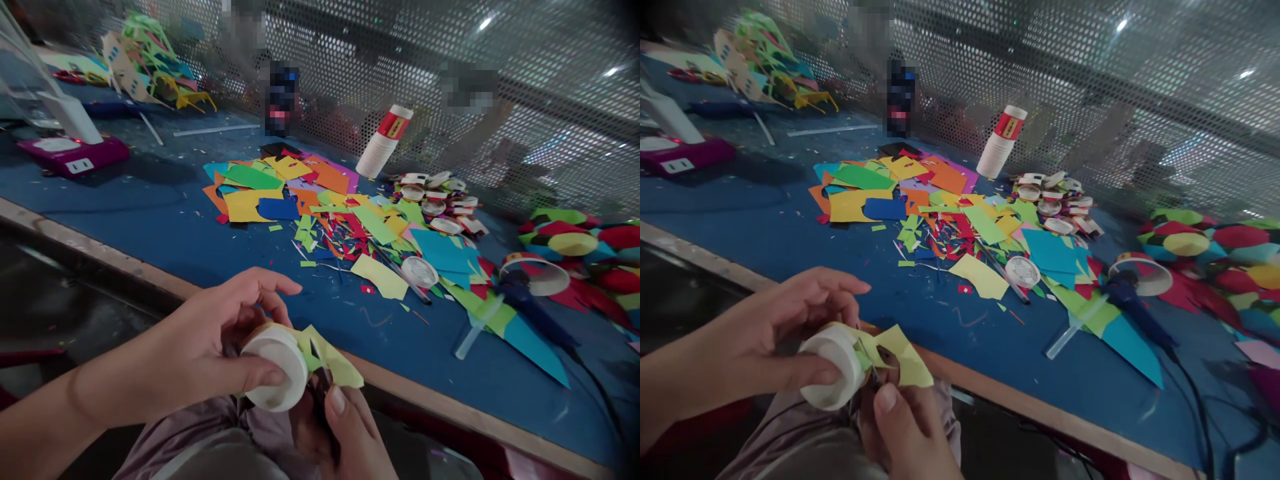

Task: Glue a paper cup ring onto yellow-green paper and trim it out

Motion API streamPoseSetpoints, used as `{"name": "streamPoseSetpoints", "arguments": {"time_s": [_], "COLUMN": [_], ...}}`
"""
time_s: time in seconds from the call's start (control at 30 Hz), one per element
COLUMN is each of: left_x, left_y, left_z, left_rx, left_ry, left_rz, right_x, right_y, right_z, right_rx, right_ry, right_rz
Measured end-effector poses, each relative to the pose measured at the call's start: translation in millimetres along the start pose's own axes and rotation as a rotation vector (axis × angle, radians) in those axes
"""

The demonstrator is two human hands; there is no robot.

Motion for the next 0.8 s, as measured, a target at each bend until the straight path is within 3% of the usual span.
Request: {"name": "streamPoseSetpoints", "arguments": {"time_s": [0.07,0.23,0.33,0.5,0.8], "left_x": [-1.6,-3.6,-4.2,-3.4,-2.2], "left_y": [-3.4,-6.4,-6.4,-3.0,-1.7], "left_z": [1.6,5.3,7.9,6.5,9.2], "left_rx": [0.007,0.013,0.028,0.029,0.013], "left_ry": [-0.007,-0.01,0.007,-0.002,0.044], "left_rz": [0.036,0.092,0.117,0.089,0.119], "right_x": [-2.2,0.3,0.2,-1.6,-1.0], "right_y": [2.1,7.1,7.3,6.9,6.1], "right_z": [-5.3,6.3,3.8,-1.4,8.0], "right_rx": [0.001,0.009,0.001,-0.03,0.025], "right_ry": [-0.037,0.086,0.056,0.012,0.077], "right_rz": [-0.019,-0.08,-0.083,-0.07,-0.067]}}
Point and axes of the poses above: each hand's wrist, its own x-axis away from the middle knuckle, its own z-axis out of the back of the hand, y = z × x, the point moved 10 cm from there along -x, towards the middle knuckle, and after that the axes turned 14 degrees about z, right-handed, at the moved point
